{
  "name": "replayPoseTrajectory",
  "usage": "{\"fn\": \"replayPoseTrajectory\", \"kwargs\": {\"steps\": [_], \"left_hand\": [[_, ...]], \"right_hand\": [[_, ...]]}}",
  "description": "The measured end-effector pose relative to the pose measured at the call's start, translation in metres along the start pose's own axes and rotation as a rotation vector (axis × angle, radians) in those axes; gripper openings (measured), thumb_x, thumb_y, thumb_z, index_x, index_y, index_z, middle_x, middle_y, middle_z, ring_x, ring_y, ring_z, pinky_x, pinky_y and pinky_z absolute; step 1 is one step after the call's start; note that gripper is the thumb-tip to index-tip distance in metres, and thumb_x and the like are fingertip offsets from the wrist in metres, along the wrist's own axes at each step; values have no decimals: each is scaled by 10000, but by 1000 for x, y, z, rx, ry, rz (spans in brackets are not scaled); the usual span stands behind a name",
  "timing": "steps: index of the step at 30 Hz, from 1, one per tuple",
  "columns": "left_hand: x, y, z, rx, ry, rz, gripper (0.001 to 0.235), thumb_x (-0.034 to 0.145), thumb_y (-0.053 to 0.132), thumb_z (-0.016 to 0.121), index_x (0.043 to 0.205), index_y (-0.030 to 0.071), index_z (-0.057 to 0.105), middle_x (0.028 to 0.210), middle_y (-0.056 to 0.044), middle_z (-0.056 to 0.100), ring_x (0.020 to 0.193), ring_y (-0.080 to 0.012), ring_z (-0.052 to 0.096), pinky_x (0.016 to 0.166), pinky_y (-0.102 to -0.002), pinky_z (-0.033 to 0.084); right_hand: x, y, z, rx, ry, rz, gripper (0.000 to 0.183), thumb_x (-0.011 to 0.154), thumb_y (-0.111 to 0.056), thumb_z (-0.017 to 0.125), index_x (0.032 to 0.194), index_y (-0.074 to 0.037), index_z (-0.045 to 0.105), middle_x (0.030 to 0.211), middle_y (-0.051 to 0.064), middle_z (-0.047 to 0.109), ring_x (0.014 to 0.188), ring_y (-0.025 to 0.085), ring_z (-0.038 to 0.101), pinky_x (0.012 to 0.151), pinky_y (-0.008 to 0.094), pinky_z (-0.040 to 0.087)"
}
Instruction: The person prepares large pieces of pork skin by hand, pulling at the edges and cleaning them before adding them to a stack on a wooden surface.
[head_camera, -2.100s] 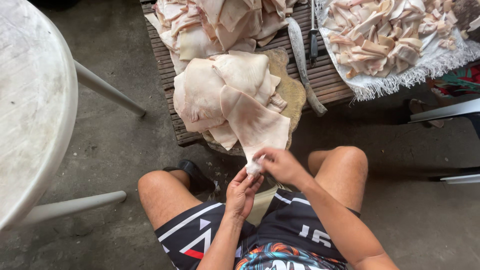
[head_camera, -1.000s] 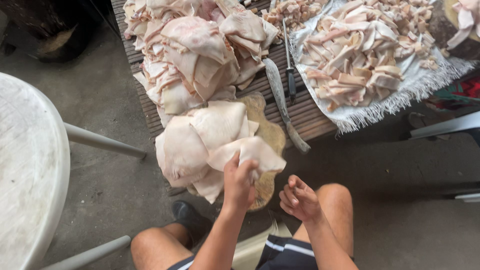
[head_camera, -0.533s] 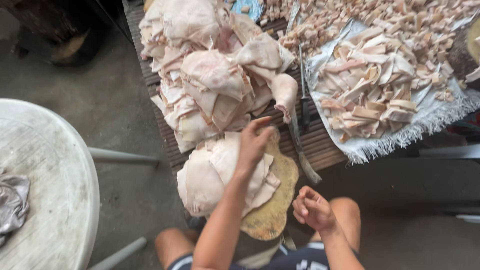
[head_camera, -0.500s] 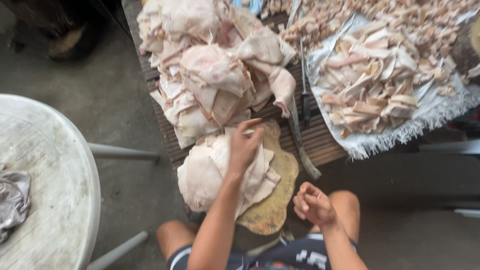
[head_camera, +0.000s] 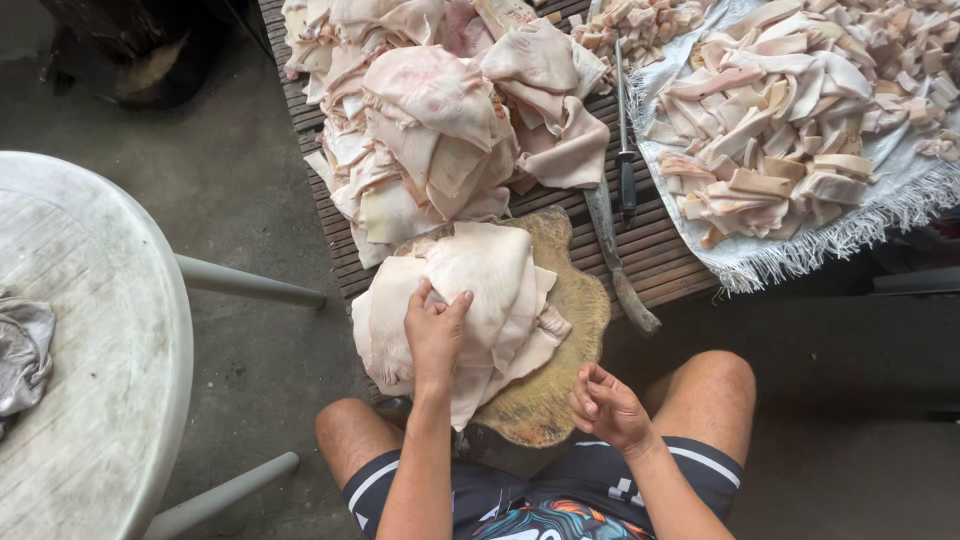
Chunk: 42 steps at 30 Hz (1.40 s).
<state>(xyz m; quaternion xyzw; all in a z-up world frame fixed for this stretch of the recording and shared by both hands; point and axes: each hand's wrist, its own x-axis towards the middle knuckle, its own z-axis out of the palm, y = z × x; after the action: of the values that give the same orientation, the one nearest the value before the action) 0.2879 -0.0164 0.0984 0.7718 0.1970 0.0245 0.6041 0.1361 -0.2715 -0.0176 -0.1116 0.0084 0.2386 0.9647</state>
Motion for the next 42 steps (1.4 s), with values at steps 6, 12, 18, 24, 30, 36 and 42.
{"fn": "replayPoseTrajectory", "kwargs": {"steps": [6, 12, 18, 24, 30, 36, 42], "left_hand": [[2, -33, 14, 331, -25, 44, 508, 935, 306, 834, 1183, -93, 641, 1028, -263, 707, 1000, -436, 643, 852, -492, 506], [17, 38, 67, -222, -140, 326, 460, 988, 87, 636, 1386, -70, 466, 1256, -133, 654, 1133, -243, 652, 982, -374, 490], [-63, 75, 52, -430, -308, 176, 309, 1043, 108, 551, 1307, -53, 551, 1093, -108, 694, 963, -163, 657, 847, -310, 537], [-153, -8, 9, -301, -201, -74, 322, 1006, 125, 568, 1295, -17, 560, 1120, -124, 703, 973, -158, 656, 845, -290, 532], [-192, -94, -14, -451, -225, -354, 483, 979, 102, 589, 1423, 33, 410, 1117, -171, 731, 972, -175, 689, 840, -300, 561], [-193, -99, -29, -514, -346, -476, 637, 923, 39, 644, 1471, 90, 324, 1074, -181, 720, 883, -187, 706, 690, -318, 591], [-225, -106, -28, -574, -444, -592, 580, 915, 66, 681, 1391, 63, 350, 1012, -186, 729, 809, -206, 709, 651, -336, 605]], "right_hand": [[-31, 18, -11, 47, 30, -63, 162, 1049, -115, 589, 1205, -73, 605, 774, 46, 580, 687, 139, 500, 615, 304, 473], [-45, 15, -11, -1, 24, -83, 191, 1023, -129, 589, 1208, -87, 619, 777, 42, 584, 709, 146, 509, 626, 304, 481], [-69, -6, -9, 67, -38, -258, 204, 1049, -147, 593, 1242, -83, 614, 813, 39, 602, 737, 140, 518, 659, 299, 493], [-77, -15, -9, 107, -61, -273, 226, 1034, -143, 590, 1248, -75, 621, 815, 44, 614, 741, 142, 528, 655, 300, 496], [-66, -7, -12, -42, 124, -119, 220, 1052, -126, 609, 1261, -62, 629, 797, 51, 604, 722, 148, 534, 633, 301, 499], [-56, -7, 9, -170, 155, -97, 221, 1032, -116, 614, 1240, -39, 624, 810, 61, 615, 726, 139, 544, 590, 282, 500], [-52, -6, 30, -351, 219, -34, 161, 1060, -100, 589, 1202, -27, 609, 870, 85, 658, 778, 149, 638, 615, 311, 562]]}}
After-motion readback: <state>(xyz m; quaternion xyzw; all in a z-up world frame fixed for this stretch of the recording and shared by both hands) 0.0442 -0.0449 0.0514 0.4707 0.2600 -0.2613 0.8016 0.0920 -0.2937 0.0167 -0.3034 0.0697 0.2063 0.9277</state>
